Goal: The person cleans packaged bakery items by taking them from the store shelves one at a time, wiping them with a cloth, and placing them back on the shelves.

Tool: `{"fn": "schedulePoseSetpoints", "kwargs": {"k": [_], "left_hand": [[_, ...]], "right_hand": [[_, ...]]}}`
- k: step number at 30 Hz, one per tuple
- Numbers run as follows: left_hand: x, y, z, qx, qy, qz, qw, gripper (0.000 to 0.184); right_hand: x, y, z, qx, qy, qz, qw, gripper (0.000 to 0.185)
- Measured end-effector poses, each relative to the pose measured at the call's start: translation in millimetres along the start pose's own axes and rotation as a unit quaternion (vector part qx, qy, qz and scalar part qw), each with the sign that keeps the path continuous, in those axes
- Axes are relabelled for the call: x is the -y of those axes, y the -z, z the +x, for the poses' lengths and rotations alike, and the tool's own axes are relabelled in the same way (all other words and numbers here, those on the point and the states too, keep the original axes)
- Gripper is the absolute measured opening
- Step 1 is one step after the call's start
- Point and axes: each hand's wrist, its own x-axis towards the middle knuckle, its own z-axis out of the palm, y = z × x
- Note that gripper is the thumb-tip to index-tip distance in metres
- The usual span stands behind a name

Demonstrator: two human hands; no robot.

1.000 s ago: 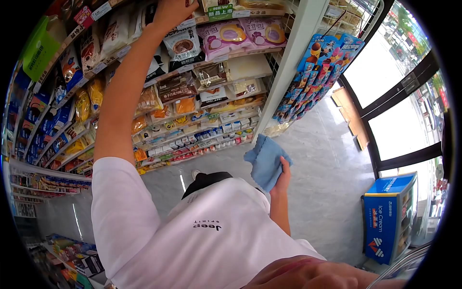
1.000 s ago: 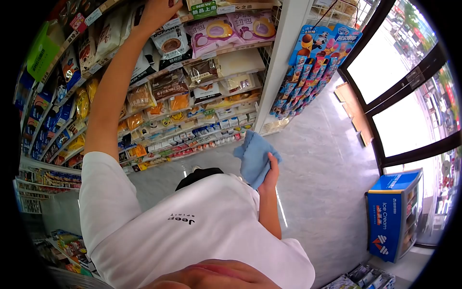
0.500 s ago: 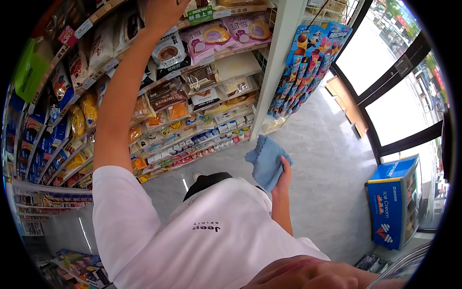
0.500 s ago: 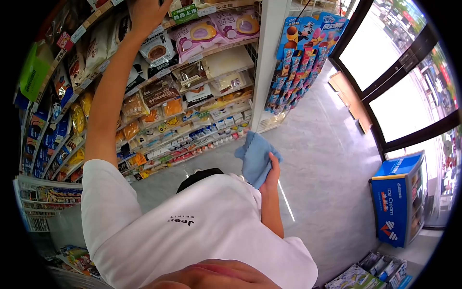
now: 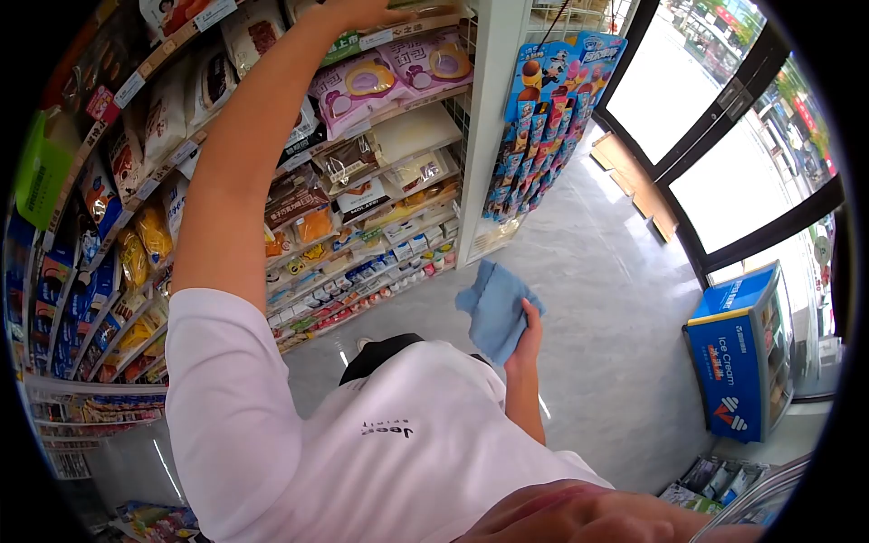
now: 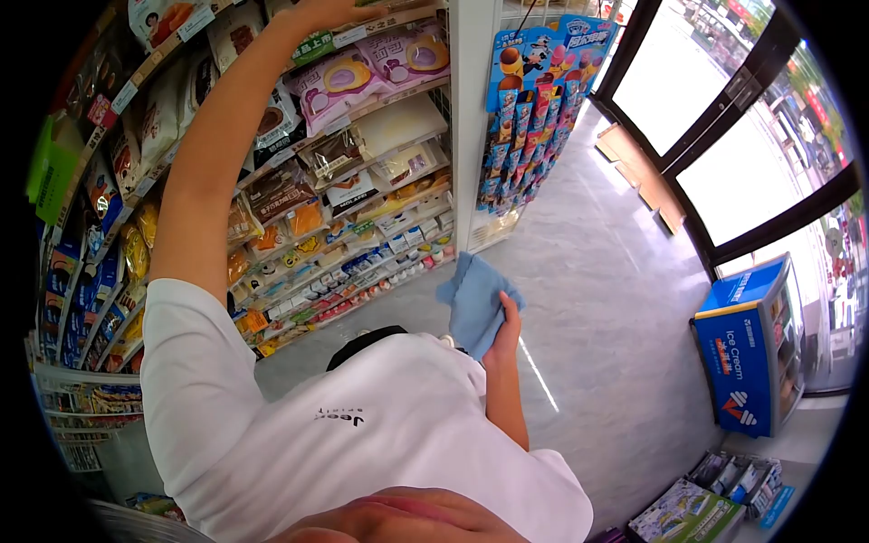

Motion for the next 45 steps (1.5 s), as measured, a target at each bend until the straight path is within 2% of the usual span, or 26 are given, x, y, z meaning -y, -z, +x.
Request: {"fn": "schedulePoseSetpoints", "kwargs": {"k": [5, 8, 11, 14, 17, 20, 23, 26, 29, 32, 35, 38, 44, 45], "left_hand": [[23, -12, 18, 0.064, 0.028, -0.032, 0.997, 0.094], [24, -11, 19, 0.045, 0.034, -0.046, 0.997, 0.101], [36, -20, 29, 0.059, 0.022, -0.052, 0.997, 0.106], [19, 5, 23, 0.101, 0.044, -0.051, 0.993, 0.103], [17, 3, 20, 0.076, 0.068, -0.010, 0.995, 0.101], [17, -16, 9, -0.081, 0.032, 0.050, 0.995, 0.093], [-5, 3, -2, -0.127, -0.006, 0.040, 0.991, 0.084], [-16, 10, -7, -0.198, -0.027, 0.093, 0.975, 0.074], [-21, 19, -12, -0.206, -0.034, 0.074, 0.975, 0.069], [-24, 32, -17, -0.157, -0.035, 0.072, 0.984, 0.065], [-28, 31, -21, -0.176, -0.067, 0.101, 0.977, 0.061], [-34, 34, -29, -0.272, -0.102, 0.095, 0.952, 0.058], [-38, 51, -55, -0.295, -0.095, 0.094, 0.946, 0.065], [-42, 53, -63, -0.290, -0.063, 0.075, 0.952, 0.065]], "right_hand": [[3, 5, -6, -0.030, 0.014, 0.025, 0.999, 0.046], [4, 12, -6, -0.034, 0.022, 0.025, 0.999, 0.046], [4, 17, -5, -0.024, 0.034, 0.000, 0.999, 0.054], [4, 16, -6, -0.021, 0.038, 0.004, 0.999, 0.055], [3, 18, -6, -0.023, 0.036, 0.003, 0.999, 0.054], [3, 13, -9, -0.019, 0.030, -0.001, 0.999, 0.054], [2, 15, -6, -0.017, 0.025, -0.001, 1.000, 0.053], [2, 12, -5, -0.013, 0.025, -0.015, 0.999, 0.053], [1, 12, 0, -0.009, 0.024, -0.017, 1.000, 0.052], [0, 8, 1, -0.004, 0.015, -0.020, 1.000, 0.052], [-2, 2, 1, -0.005, 0.010, -0.026, 1.000, 0.052], [-6, 7, 6, 0.013, -0.012, -0.018, 1.000, 0.053], [-6, 1, 5, 0.003, -0.011, -0.042, 0.999, 0.055], [-5, 1, 5, 0.006, -0.016, -0.043, 0.999, 0.055]]}}
